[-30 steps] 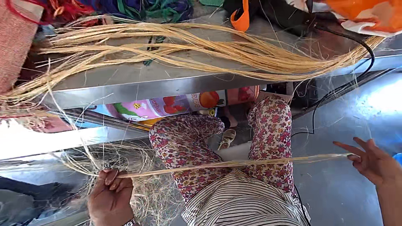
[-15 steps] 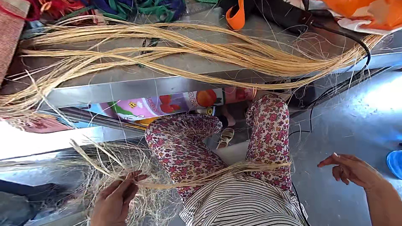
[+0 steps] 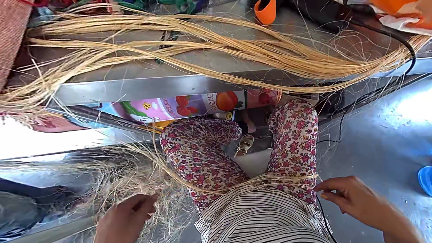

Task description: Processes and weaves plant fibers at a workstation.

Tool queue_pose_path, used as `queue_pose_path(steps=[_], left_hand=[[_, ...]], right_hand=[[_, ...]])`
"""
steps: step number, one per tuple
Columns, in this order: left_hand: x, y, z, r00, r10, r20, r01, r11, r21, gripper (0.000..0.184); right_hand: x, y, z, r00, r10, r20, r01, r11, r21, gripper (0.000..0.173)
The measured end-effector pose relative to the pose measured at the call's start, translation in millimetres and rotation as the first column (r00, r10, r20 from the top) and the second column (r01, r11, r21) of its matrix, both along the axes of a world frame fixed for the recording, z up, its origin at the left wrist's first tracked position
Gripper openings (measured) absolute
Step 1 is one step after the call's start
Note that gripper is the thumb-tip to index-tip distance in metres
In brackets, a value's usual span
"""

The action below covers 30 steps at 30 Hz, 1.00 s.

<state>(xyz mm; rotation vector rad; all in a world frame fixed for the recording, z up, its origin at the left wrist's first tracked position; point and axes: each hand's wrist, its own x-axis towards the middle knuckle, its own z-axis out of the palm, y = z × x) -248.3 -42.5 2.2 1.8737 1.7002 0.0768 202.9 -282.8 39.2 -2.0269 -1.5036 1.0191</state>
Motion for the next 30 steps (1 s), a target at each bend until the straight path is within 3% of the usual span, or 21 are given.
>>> queue_pose_path(steps=[2,4,6,8,13,19,25,30], left_hand=[[16,-9,16,0.960,-0.189,0.206,0.175,0.981,0.085,0.026],[41,-14,15,0.807,-0.351,0.475,0.296,0.936,0.189,0.020],[76,-21,2,0.646,-0.455,0.612,0.362,0.889,0.279,0.016],[112,-32,-17,0.578,-0.542,0.610,0.421,0.838,0.346,0.015],[171,-58,-51,0.539,-0.731,0.419,0.619,0.681,0.393,0.012],[193,-62,-62,0.651,-0.687,0.324,0.588,0.725,0.357,0.017],[185,-61,-64,0.598,-0.721,0.351,0.642,0.692,0.328,0.007],[182,-63,-59,0.591,-0.700,0.400,0.607,0.713,0.351,0.010]], right_hand=[[-10,4,-12,0.994,0.023,0.102,-0.040,0.985,0.168,0.020],[-21,11,-22,0.985,0.016,0.170,-0.063,0.960,0.274,0.020],[-32,18,-31,0.977,0.020,0.211,-0.091,0.940,0.329,0.020],[-41,25,-38,0.959,0.032,0.283,-0.130,0.933,0.336,0.017],[-44,31,-50,0.932,0.015,0.362,-0.135,0.941,0.310,0.016],[-38,26,-53,0.956,-0.041,0.289,-0.061,0.940,0.336,0.020],[-38,29,-47,0.986,-0.044,0.164,-0.015,0.939,0.344,0.020],[-46,37,-45,0.997,-0.009,0.082,-0.025,0.911,0.411,0.019]])
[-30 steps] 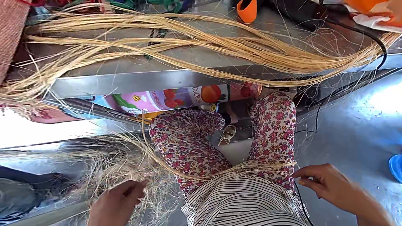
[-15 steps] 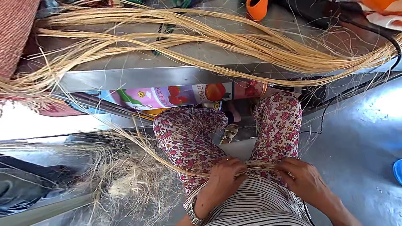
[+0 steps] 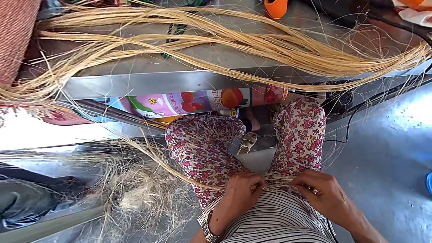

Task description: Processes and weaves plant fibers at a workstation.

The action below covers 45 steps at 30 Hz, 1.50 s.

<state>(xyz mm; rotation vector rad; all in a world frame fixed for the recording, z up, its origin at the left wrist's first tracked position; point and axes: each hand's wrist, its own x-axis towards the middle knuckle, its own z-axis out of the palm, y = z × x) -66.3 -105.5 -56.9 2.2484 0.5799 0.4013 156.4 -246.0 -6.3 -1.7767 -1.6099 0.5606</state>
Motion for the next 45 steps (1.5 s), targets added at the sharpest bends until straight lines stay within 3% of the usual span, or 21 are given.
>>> queue_pose_path(steps=[7,10,25,31,35,40,45], left_hand=[[0,-1,-3,0.998,-0.032,-0.056,0.030,0.999,-0.033,0.019],[0,-2,-5,0.995,-0.055,-0.087,0.050,0.997,-0.062,0.008],[0,-5,0,0.982,-0.004,0.188,0.043,0.978,-0.203,0.013],[-6,0,-7,0.987,-0.016,0.160,0.040,0.989,-0.145,0.013],[-18,10,-22,0.993,0.031,0.116,-0.041,0.996,0.080,0.017],[-51,34,-32,0.990,0.141,-0.031,-0.119,0.916,0.384,0.034],[-87,56,-26,0.956,0.284,-0.071,-0.220,0.857,0.465,0.037]], right_hand=[[-17,12,-13,0.991,0.078,0.112,-0.085,0.994,0.064,0.018],[-19,12,-16,0.988,0.079,0.130,-0.088,0.994,0.065,0.018],[-31,18,-23,0.983,0.121,0.136,-0.130,0.990,0.059,0.018],[-24,16,-22,0.996,0.050,-0.079,-0.044,0.996,0.077,0.019],[-4,11,-10,0.968,0.046,-0.248,-0.022,0.995,0.095,0.016],[27,-4,4,0.835,0.100,-0.542,-0.066,0.995,0.081,0.018],[48,-16,8,0.680,0.082,-0.728,-0.066,0.997,0.051,0.012]])
